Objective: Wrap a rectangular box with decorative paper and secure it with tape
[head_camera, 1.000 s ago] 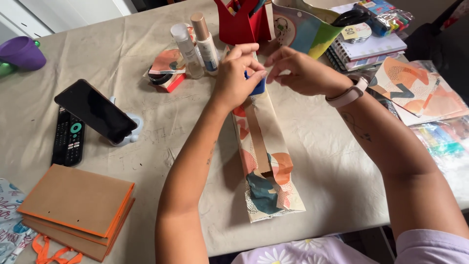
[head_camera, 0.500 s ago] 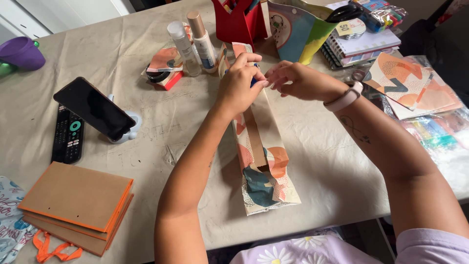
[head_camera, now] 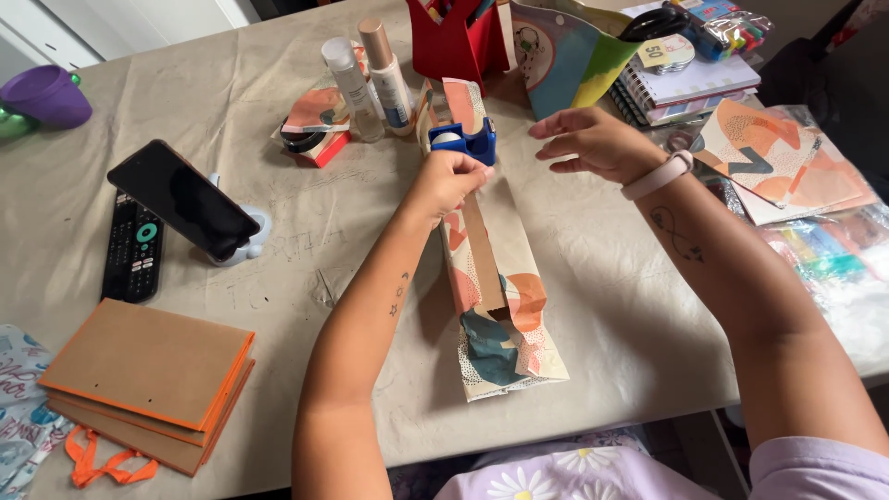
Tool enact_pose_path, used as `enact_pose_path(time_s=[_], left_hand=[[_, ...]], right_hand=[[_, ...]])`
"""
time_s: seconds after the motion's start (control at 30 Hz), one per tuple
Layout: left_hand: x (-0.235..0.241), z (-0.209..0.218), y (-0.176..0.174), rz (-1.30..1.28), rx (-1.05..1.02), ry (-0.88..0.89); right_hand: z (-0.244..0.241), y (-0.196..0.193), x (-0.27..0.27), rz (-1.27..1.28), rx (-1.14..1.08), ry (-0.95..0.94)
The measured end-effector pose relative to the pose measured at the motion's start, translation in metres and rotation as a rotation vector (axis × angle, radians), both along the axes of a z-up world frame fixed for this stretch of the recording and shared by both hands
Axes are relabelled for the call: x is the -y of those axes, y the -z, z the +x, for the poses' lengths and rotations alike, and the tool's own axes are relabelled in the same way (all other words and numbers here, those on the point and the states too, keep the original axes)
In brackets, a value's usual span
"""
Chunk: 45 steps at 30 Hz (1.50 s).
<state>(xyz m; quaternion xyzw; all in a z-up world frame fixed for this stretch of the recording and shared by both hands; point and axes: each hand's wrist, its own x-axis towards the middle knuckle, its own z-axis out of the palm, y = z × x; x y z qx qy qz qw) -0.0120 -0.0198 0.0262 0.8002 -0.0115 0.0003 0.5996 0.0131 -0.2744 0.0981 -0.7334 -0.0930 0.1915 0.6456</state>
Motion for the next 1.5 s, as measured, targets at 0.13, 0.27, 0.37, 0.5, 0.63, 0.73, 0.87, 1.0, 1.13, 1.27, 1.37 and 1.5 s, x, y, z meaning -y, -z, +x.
enact_pose_path(time_s=[0.13, 0.27, 0.37, 0.5, 0.63, 0.73, 0.87, 1.0, 1.13, 1.27, 1.37, 1.5], left_hand=[[0.005, -0.013, -0.021, -0.106, -0.125, 0.084], [0.004, -0.011, -0.024, -0.082, -0.129, 0.107], [0.002, -0.016, -0.028, -0.094, -0.121, 0.09], [-0.002, -0.008, -0.009, -0.068, -0.079, 0.046], [0.004, -0.012, -0.017, 0.326, 0.057, -0.129], [0.01, -0.019, -0.024, 0.546, 0.136, -0.199], [0.014, -0.016, -0.019, 0.733, 0.174, -0.198], [0.017, -0.017, -0.013, 0.805, 0.167, -0.187], [0.017, -0.019, -0.015, 0.817, 0.174, -0.172], [0.019, -0.02, -0.016, 0.829, 0.184, -0.164], [0.02, -0.019, -0.013, 0.842, 0.2, -0.164], [0.02, -0.021, -0.014, 0.867, 0.205, -0.155]], right_hand=[[-0.012, 0.001, -0.011, -0.056, 0.02, -0.098], [-0.012, 0.013, -0.021, -0.14, 0.082, -0.277], [0.007, 0.034, -0.019, -0.226, 0.124, -0.316], [0.003, 0.026, -0.03, -0.291, 0.094, -0.258], [0.015, 0.044, -0.038, -0.392, 0.075, -0.128], [0.037, 0.074, -0.041, -0.504, 0.098, -0.066], [0.045, 0.091, -0.049, -0.646, 0.178, -0.06], [0.053, 0.1, -0.052, -0.683, 0.23, -0.061], [0.06, 0.104, -0.055, -0.765, 0.294, -0.071], [0.042, 0.078, -0.064, -0.83, 0.304, -0.097], [0.049, 0.078, -0.066, -0.849, 0.324, -0.111], [0.047, 0.072, -0.07, -0.871, 0.342, -0.131]])
